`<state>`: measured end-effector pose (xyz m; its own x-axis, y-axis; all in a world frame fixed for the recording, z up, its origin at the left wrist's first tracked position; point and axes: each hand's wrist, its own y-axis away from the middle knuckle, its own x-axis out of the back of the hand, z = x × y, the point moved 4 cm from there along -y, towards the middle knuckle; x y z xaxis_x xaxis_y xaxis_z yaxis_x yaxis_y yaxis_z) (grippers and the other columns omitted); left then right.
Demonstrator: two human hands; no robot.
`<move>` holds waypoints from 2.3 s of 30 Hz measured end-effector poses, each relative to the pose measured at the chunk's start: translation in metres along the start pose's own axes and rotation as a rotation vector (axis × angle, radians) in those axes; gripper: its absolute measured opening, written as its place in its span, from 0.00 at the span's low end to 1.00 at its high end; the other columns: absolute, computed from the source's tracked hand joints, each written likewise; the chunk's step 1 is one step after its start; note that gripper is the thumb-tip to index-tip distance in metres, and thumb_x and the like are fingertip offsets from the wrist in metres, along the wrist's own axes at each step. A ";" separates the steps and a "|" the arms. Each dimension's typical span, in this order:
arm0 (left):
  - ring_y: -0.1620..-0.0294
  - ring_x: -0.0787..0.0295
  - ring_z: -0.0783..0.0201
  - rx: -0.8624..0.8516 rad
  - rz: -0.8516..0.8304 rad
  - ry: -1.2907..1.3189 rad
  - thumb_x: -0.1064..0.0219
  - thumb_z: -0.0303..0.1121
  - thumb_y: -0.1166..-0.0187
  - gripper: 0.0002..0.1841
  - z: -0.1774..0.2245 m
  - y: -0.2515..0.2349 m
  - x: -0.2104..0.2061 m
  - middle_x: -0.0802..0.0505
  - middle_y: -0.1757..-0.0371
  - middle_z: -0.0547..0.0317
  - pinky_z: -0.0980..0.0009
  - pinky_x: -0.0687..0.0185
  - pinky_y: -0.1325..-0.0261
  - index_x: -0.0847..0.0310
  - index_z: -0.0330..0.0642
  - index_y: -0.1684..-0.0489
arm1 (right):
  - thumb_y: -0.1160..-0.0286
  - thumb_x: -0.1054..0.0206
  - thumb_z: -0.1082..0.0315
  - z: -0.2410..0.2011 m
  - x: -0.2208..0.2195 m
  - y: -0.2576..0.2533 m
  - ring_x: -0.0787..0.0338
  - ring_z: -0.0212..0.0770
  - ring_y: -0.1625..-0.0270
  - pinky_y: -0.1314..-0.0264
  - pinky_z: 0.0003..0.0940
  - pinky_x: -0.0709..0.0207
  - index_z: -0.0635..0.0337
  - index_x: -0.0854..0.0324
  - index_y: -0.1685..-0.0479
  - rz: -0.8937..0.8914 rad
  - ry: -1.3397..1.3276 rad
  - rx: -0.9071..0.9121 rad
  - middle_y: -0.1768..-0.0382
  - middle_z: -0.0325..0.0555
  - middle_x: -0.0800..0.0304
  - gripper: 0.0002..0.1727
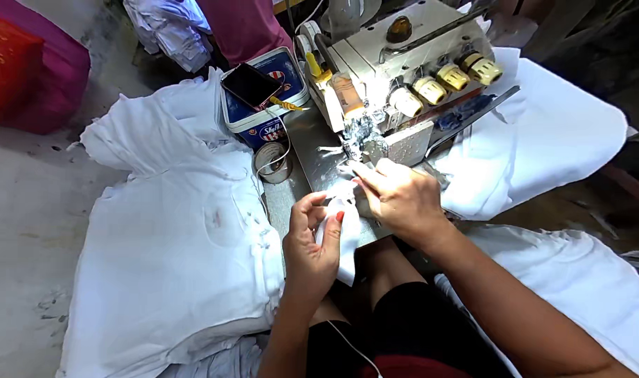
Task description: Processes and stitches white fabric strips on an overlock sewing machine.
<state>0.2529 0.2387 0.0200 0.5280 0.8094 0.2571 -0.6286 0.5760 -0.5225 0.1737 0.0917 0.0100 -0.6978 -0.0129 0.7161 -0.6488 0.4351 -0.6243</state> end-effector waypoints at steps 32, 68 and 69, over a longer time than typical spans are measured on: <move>0.41 0.14 0.26 0.534 -0.252 -1.241 0.39 0.20 0.19 0.26 -0.108 -0.070 0.199 0.26 0.23 0.25 0.34 0.17 0.47 0.29 0.35 0.19 | 0.14 0.39 0.61 -0.206 -0.125 -0.059 0.10 0.64 0.44 0.46 0.61 0.18 0.62 0.22 0.24 -0.773 -0.437 0.083 0.29 0.66 0.22 0.23; 0.33 0.13 0.38 0.389 -0.443 -1.016 0.37 0.37 0.16 0.19 -0.057 -0.169 -0.053 0.09 0.38 0.36 0.36 0.22 0.37 0.19 0.38 0.32 | 0.16 0.44 0.76 0.018 -0.024 0.066 0.13 0.13 0.60 0.51 0.11 0.19 0.67 0.17 0.55 0.235 -1.053 -0.663 0.63 0.28 0.11 0.09; 0.34 0.13 0.37 0.392 -0.434 -1.014 0.37 0.35 0.17 0.19 -0.060 -0.170 -0.055 0.09 0.39 0.36 0.36 0.21 0.38 0.20 0.37 0.31 | 0.16 0.45 0.77 0.018 -0.026 0.066 0.14 0.13 0.59 0.50 0.10 0.19 0.68 0.17 0.55 0.246 -1.044 -0.653 0.63 0.28 0.11 0.09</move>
<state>0.3652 0.0891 0.0458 0.1558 0.1549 0.9756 -0.7343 0.6788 0.0095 0.1434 0.1043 -0.0554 -0.8797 -0.4435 -0.1718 -0.4041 0.8874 -0.2218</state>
